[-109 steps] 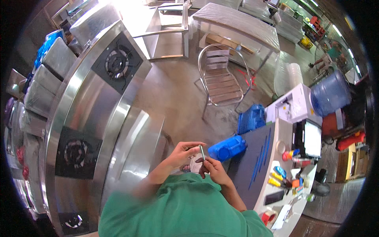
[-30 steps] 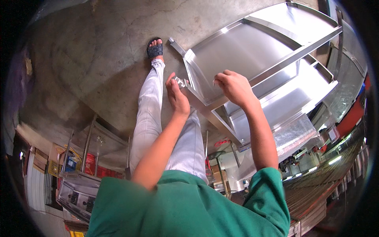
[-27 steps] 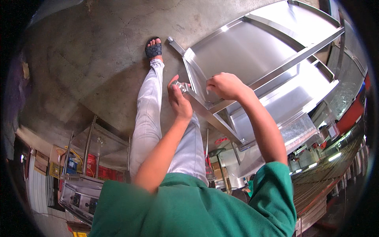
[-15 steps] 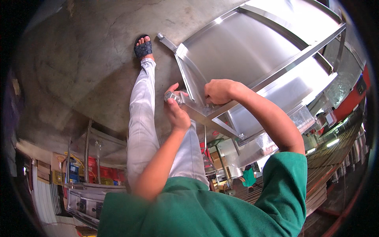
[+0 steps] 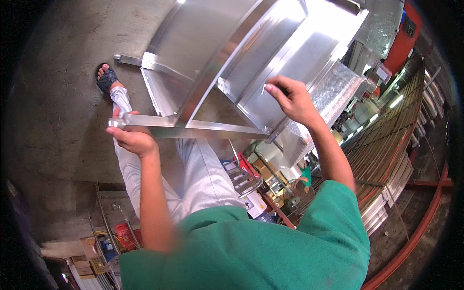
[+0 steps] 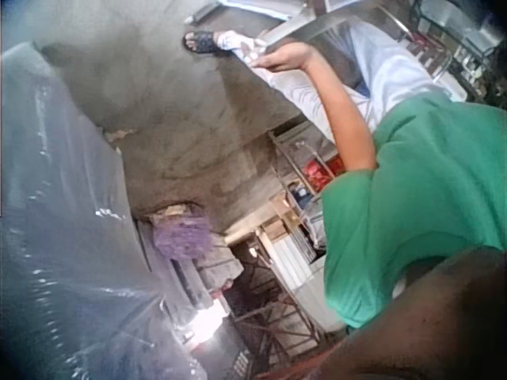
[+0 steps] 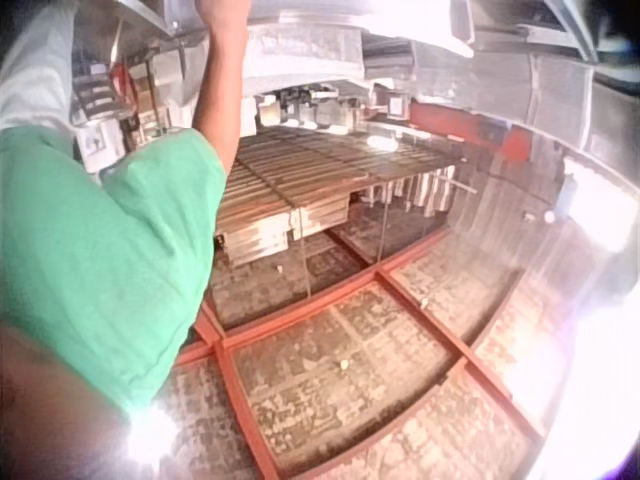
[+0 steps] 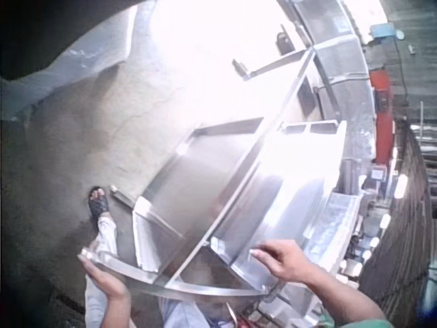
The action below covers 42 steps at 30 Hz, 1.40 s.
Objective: The person assembles a stainless steel frame by hand, retrieving small fasteners from bins and attaching them to the frame. They repeatedly walk between the frame and a parts shelf, selecting fasteners and tightening them into place.
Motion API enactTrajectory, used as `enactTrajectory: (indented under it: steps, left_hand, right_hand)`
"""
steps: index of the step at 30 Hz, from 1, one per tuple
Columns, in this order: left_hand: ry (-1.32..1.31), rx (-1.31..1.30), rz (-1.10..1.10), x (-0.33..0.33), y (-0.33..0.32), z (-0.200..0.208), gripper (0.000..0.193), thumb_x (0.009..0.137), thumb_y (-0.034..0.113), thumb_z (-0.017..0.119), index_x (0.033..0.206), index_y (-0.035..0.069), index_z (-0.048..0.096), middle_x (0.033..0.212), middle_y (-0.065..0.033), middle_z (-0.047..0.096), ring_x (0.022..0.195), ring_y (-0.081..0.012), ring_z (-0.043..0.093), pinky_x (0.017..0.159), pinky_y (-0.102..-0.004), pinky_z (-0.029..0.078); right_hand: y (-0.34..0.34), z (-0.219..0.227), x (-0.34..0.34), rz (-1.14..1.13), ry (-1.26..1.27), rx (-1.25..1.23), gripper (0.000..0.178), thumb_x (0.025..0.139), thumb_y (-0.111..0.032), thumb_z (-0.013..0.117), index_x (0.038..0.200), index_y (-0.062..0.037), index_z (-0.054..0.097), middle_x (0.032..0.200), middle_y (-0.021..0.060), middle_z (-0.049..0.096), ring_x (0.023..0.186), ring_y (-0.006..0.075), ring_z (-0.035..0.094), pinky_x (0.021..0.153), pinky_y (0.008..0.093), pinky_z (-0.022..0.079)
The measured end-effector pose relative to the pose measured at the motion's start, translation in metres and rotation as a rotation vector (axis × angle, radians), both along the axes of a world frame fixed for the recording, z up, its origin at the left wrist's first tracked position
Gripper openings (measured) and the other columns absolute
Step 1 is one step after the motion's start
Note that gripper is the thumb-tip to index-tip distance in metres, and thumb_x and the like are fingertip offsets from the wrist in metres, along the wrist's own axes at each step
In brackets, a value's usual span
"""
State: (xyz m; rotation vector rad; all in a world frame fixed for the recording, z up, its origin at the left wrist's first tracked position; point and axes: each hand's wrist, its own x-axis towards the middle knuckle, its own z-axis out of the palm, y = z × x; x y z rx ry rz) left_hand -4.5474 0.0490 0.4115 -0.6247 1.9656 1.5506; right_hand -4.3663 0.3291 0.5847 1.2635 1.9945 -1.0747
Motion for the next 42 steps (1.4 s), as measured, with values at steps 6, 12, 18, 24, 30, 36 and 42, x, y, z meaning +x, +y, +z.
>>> enactTrajectory:
  steps: [6, 12, 18, 24, 30, 36, 42]
  left_hand:
    - [0.077, -0.06, 0.022, 0.001, 0.005, -0.001, 0.071, 0.1, 0.06, 0.024, 0.118, -0.001, 0.055, 0.086, -0.0143, 0.057, 0.081, -0.0239, 0.057, 0.075, -0.0351, 0.049]
    - [0.137, -0.106, -0.042, 0.003, 0.005, -0.001, 0.069, 0.1, 0.058, 0.023, 0.115, 0.0, 0.056, 0.088, -0.0153, 0.057, 0.081, -0.0257, 0.057, 0.075, -0.0371, 0.052]
    - [0.117, -0.097, -0.071, 0.004, 0.003, -0.002, 0.068, 0.1, 0.056, 0.017, 0.118, 0.003, 0.056, 0.091, -0.0163, 0.058, 0.086, -0.0282, 0.058, 0.079, -0.041, 0.052]
    - [0.174, -0.099, -0.115, -0.002, -0.005, -0.01, 0.067, 0.102, 0.05, 0.014, 0.117, 0.001, 0.057, 0.091, -0.0178, 0.06, 0.085, -0.0295, 0.06, 0.08, -0.0423, 0.053]
    - [0.18, -0.078, -0.173, -0.009, -0.016, -0.018, 0.071, 0.101, 0.052, 0.013, 0.119, 0.0, 0.058, 0.089, -0.0177, 0.061, 0.086, -0.0305, 0.06, 0.083, -0.0426, 0.052]
    - [0.172, -0.085, -0.178, -0.009, -0.017, -0.018, 0.072, 0.1, 0.053, 0.013, 0.119, 0.0, 0.058, 0.09, -0.0191, 0.061, 0.086, -0.0311, 0.061, 0.083, -0.043, 0.052]
    - [0.167, -0.124, -0.18, -0.006, -0.01, -0.012, 0.071, 0.101, 0.052, 0.012, 0.119, 0.0, 0.058, 0.09, -0.0197, 0.062, 0.087, -0.0308, 0.06, 0.083, -0.0434, 0.052]
  right_hand:
    - [-0.03, -0.059, 0.195, 0.345, -0.497, -0.205, 0.022, 0.09, -0.024, 0.06, 0.098, -0.0055, 0.069, 0.091, 0.0173, 0.069, 0.087, 0.0351, 0.067, 0.076, 0.0436, 0.053]
    - [-0.067, -0.134, 0.295, 0.615, -0.745, -0.286, 0.02, 0.085, -0.019, 0.06, 0.096, -0.0092, 0.073, 0.099, 0.0153, 0.071, 0.095, 0.0337, 0.068, 0.08, 0.0438, 0.055]
    - [-0.077, -0.162, 0.334, 0.756, -0.788, -0.354, 0.023, 0.085, -0.014, 0.06, 0.103, -0.011, 0.073, 0.108, 0.0107, 0.071, 0.101, 0.0293, 0.068, 0.082, 0.0417, 0.055]
    - [-0.071, -0.167, 0.357, 0.725, -0.844, -0.445, 0.028, 0.08, -0.008, 0.063, 0.106, -0.0105, 0.071, 0.111, 0.0112, 0.07, 0.104, 0.0295, 0.067, 0.084, 0.0402, 0.055]
    - [-0.067, -0.166, 0.358, 0.66, -0.88, -0.486, 0.025, 0.081, -0.006, 0.063, 0.104, -0.0078, 0.073, 0.113, 0.0109, 0.07, 0.105, 0.0297, 0.067, 0.084, 0.0397, 0.055]
    - [-0.079, -0.174, 0.366, 0.696, -0.814, -0.44, 0.024, 0.083, -0.009, 0.063, 0.104, -0.0092, 0.073, 0.113, 0.0095, 0.07, 0.104, 0.029, 0.068, 0.075, 0.0437, 0.058]
    - [-0.11, -0.192, 0.366, 0.793, -0.847, -0.338, 0.024, 0.085, -0.017, 0.064, 0.106, -0.0133, 0.074, 0.111, 0.0047, 0.071, 0.101, 0.0256, 0.069, 0.065, 0.0476, 0.057]
